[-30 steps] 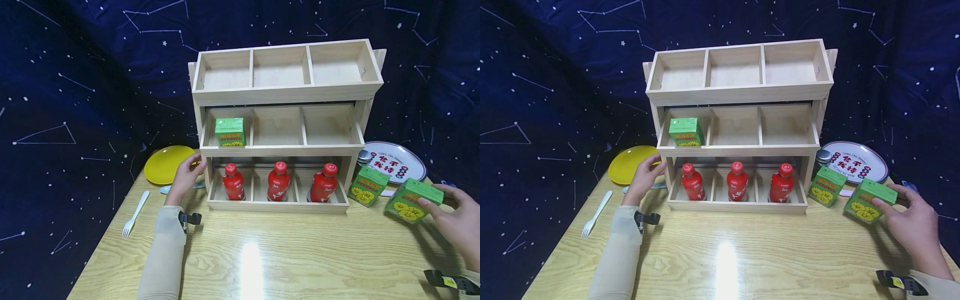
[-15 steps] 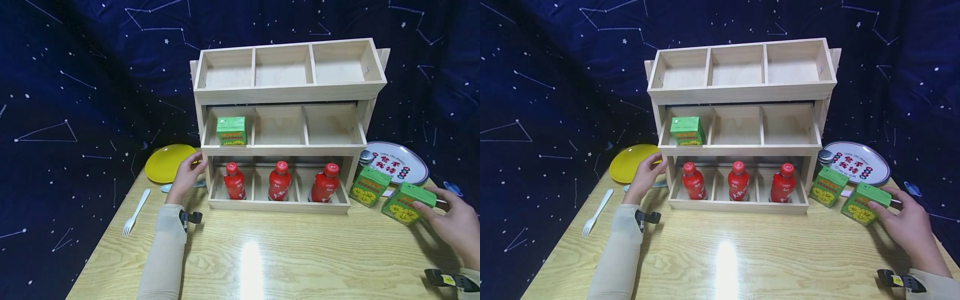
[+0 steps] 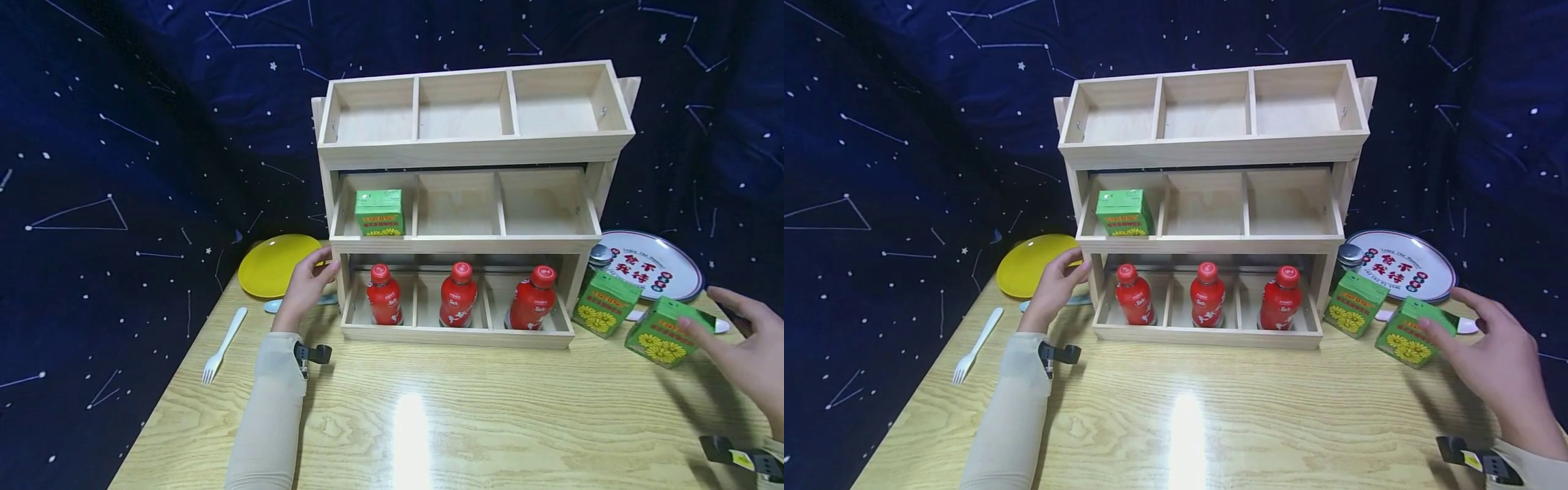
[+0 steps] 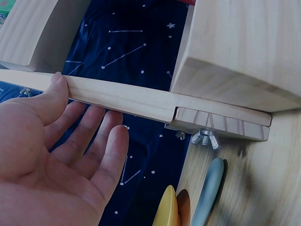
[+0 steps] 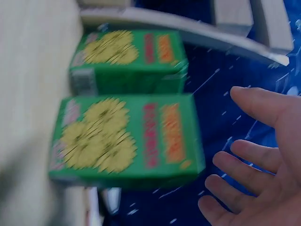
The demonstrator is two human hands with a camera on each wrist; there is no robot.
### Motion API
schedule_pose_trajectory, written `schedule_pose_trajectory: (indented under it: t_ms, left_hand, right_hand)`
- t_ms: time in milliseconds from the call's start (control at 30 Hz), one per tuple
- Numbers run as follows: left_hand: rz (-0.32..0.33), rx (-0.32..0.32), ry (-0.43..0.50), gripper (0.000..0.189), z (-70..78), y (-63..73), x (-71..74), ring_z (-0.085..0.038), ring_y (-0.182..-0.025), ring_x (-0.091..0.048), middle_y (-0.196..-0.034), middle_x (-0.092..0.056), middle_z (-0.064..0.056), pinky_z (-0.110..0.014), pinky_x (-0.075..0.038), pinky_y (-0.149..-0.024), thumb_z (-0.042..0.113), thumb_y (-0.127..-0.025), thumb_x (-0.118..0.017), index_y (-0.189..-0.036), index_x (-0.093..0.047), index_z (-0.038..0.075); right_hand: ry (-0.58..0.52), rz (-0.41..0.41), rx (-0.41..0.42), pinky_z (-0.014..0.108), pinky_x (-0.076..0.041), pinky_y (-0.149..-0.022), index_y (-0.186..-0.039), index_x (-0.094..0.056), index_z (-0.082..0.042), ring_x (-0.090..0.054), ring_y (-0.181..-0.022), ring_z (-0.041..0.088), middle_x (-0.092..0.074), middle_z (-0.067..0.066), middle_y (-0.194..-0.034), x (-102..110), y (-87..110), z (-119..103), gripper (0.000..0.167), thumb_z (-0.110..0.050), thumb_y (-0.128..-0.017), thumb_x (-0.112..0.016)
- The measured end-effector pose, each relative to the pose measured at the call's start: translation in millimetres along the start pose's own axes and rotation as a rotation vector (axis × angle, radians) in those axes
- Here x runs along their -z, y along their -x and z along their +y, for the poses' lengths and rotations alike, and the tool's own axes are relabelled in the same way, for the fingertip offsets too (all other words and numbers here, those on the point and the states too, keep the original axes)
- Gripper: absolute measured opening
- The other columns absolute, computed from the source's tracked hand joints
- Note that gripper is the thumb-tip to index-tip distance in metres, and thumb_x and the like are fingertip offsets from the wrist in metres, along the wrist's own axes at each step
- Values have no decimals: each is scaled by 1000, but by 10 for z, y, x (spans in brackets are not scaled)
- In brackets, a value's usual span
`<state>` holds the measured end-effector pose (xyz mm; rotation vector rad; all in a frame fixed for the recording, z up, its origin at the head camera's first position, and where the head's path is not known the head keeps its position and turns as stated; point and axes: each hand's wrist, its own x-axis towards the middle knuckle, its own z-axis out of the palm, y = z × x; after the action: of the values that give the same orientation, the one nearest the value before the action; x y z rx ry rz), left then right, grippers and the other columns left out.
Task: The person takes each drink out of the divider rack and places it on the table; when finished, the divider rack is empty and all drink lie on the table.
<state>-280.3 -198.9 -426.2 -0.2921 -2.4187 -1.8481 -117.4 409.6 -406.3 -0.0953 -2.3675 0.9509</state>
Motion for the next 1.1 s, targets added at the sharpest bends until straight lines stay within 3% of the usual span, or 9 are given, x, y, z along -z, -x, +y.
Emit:
schedule_pose_trajectory:
  t_ms: [67,133,300,367,500,600,733,967,1100]
  left_hand:
    - [1,1,0,47,0,1,-2,-31,-118,-58,-135,-55,-14,-46,-50,-98,26,-100,-61,-142,-51,7]
    - [1,12,-3,48,0,0,-2,-30,-118,-58,-136,-55,-14,-44,-51,-98,26,-99,-61,-142,-51,7]
    - [-6,35,-5,50,14,1,4,-30,-120,-57,-138,-54,-13,-42,-51,-98,28,-99,-61,-144,-50,9]
    - [-5,37,-8,50,22,5,4,-30,-120,-57,-138,-54,-12,-41,-51,-98,29,-99,-61,-144,-50,10]
    - [2,35,-21,49,18,6,-4,-29,-119,-58,-137,-54,-11,-40,-52,-97,29,-99,-61,-143,-51,10]
    - [5,25,-21,48,13,6,-7,-29,-118,-58,-136,-55,-12,-40,-52,-96,28,-99,-61,-142,-51,9]
    - [10,15,-17,47,7,6,2,-30,-117,-59,-135,-55,-14,-39,-53,-95,25,-99,-61,-142,-51,7]
    - [5,11,-20,49,15,7,8,-31,-117,-58,-138,-53,-14,-39,-53,-95,26,-99,-61,-143,-50,6]
    - [5,11,-21,48,25,4,-7,-30,-118,-58,-137,-54,-14,-39,-53,-95,26,-99,-61,-142,-51,7]
  right_hand:
    - [-15,29,29,6,-26,-105,-140,-50,4,-33,-122,-12,-42,-30,-125,-7,-26,-127,59,-3,-86,-73]
    - [13,37,36,8,-25,-106,-140,-51,1,-32,-122,-13,-44,-25,-130,-7,-42,-289,59,-4,-86,-73]
    - [52,-29,-10,8,-24,-106,-147,-48,-10,-33,-117,-17,-43,4,-148,-25,-69,-746,63,-14,-90,-74]
    - [33,-57,5,4,-26,-101,-147,-48,-16,-38,-111,-18,-44,6,-148,-68,-85,-919,65,-16,-88,-76]
    - [-44,-68,152,0,-35,-83,-140,-57,-16,-45,-100,-12,-54,-6,-133,-229,-122,-1251,69,-4,-78,-84]
    - [-103,-76,299,2,-38,-84,-135,-61,-10,-50,-106,-5,-58,-6,-127,-394,-155,-1493,72,5,-69,-87]
    - [-166,-120,425,9,-38,-94,-133,-61,-7,-49,-115,-1,-61,5,-130,-653,-190,-1806,71,6,-68,-87]
    - [-295,-206,495,25,-47,-98,-134,-60,-7,-58,-115,24,-60,6,-132,-1097,-268,-2222,64,-1,-75,-85]
    - [-368,-248,497,41,-52,-95,-134,-60,-8,-56,-118,25,-59,4,-133,-1315,-354,-2394,60,-7,-79,-83]
